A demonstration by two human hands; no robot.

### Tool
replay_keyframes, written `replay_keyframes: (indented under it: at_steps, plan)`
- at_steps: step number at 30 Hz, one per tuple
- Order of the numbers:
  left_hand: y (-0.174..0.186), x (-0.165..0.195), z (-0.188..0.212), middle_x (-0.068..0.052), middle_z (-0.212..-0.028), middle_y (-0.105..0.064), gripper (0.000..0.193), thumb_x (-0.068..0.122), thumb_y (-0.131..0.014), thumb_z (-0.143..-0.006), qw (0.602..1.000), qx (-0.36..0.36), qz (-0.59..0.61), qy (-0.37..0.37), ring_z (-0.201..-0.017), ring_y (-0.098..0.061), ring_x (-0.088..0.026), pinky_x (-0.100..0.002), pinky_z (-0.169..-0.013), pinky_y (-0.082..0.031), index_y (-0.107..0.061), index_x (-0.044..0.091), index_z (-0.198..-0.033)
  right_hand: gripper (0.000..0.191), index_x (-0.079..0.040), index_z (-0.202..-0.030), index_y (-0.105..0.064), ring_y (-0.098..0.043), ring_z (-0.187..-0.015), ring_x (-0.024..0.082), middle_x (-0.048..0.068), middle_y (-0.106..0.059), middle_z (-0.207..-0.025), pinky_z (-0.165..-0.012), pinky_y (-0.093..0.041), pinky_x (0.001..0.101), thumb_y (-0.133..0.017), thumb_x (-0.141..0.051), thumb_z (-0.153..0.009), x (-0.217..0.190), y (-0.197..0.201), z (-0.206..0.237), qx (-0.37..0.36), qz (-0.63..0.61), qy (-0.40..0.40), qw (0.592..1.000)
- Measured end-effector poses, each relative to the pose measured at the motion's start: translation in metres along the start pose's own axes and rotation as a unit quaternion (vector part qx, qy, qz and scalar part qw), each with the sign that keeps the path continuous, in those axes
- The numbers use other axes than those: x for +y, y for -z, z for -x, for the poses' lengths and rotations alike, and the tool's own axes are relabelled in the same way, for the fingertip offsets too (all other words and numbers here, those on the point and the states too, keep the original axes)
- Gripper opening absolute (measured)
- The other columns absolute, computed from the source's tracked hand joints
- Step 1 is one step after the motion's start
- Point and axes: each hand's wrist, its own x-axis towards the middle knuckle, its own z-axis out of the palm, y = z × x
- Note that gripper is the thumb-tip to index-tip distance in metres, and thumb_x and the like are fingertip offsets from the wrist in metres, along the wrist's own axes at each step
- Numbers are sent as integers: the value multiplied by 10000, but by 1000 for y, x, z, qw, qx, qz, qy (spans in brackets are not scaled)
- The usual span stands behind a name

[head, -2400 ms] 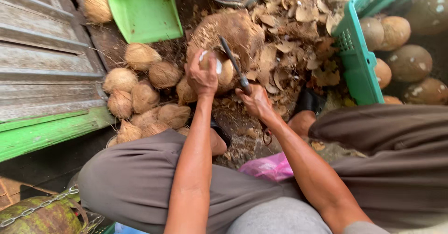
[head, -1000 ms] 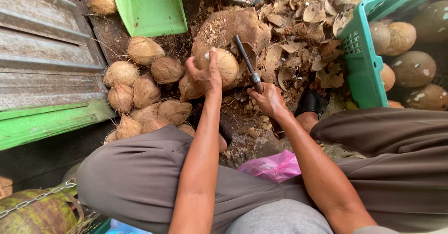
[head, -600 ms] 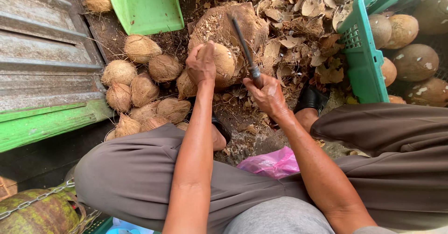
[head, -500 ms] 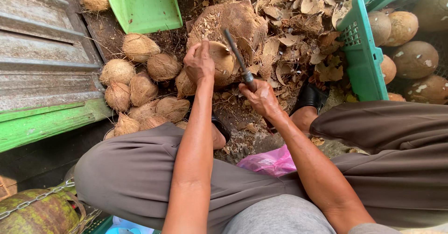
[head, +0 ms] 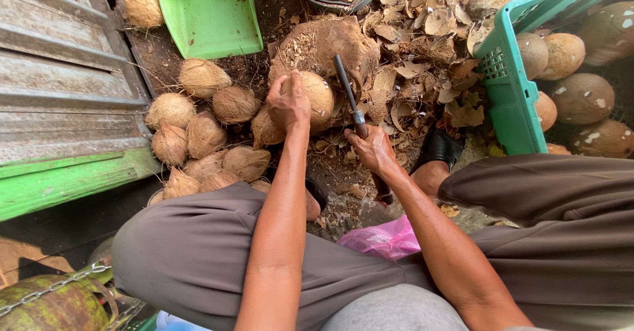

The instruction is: The person sits on the ground and husks coconuts, holding each coconut against a large wooden block and chopping off the fibrous husk with a machete. They rotate each coconut to strip the husk from all sides, then set the trimmed coconut aside and take the next one from the pile.

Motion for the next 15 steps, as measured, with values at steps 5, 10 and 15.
replay_keyframes:
  at_steps: [5, 10, 15]
  plan:
    - [7, 10, 6, -14, -841, -664, 360, 518, -571, -841, 978, -40, -115, 170, -684, -596, -172, -385, -586, -466, -713, 202, -941, 444, -120, -728, -499, -438, -498, 108, -9, -515, -622, -457, -407, 341, -660, -419, -1015, 6, 6, 9, 69, 25, 157, 985]
    - [11, 22, 12, -32, -843, -696, 396, 536, -566, -883, 982, -44, -106, 150, -731, -620, -176, -367, -650, -471, -740, 187, -949, 333, -163, -737, -540, -435, -476, 128, -10, -539, -594, -441, -397, 363, -616, -372, -986, -7, -8, 13, 25, 14, 65, 997]
    - [10, 16, 6, -19, -927, -733, 403, 540, -564, -849, 988, -29, -131, 74, -770, -649, -166, -372, -634, -508, -739, 221, -1022, 335, -155, -735, -542, -415, -480, 138, -13, -513, -619, -434, -388, 372, -626, -364, -983, -5, -11, 8, 2, 27, 32, 999]
